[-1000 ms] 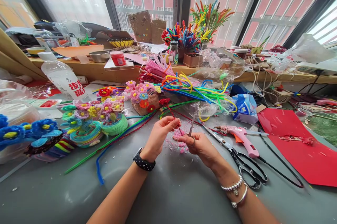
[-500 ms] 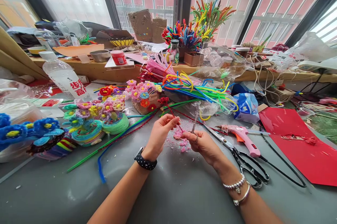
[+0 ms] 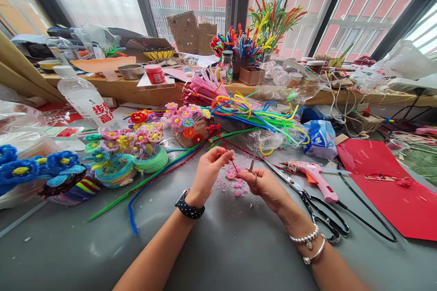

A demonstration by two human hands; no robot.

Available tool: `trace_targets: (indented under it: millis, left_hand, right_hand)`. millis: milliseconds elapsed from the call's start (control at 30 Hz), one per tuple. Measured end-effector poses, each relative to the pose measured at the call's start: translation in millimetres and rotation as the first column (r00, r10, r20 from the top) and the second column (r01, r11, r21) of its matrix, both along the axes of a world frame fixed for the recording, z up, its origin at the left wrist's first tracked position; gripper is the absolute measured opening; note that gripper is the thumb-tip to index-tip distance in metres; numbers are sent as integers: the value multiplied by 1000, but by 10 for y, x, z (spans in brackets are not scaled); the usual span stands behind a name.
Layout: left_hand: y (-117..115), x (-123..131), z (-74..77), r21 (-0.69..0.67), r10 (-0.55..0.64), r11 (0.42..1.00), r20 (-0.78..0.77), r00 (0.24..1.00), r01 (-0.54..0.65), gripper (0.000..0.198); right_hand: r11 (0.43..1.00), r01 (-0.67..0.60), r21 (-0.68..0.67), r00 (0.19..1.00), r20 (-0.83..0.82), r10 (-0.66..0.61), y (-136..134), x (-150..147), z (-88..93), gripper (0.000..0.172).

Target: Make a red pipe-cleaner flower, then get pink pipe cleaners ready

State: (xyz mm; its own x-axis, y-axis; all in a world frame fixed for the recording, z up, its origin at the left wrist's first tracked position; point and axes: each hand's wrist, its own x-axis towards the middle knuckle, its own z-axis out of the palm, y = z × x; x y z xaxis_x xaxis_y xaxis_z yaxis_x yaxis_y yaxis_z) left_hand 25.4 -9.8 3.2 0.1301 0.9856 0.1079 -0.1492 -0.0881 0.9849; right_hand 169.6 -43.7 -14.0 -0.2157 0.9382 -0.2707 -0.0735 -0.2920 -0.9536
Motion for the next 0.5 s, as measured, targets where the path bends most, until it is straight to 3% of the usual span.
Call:
trace_targets:
  millis: [333, 500]
  left_hand:
    - [7, -3, -39, -102, 34, 995, 144, 989, -19, 17]
    - [22, -9, -28, -129, 79, 991, 298, 951, -42, 12]
  right_hand:
    - [978, 60, 199, 997, -62, -49, -11, 0, 7, 23]
    - [967, 88, 239, 996, -40, -81, -11, -9, -8, 37]
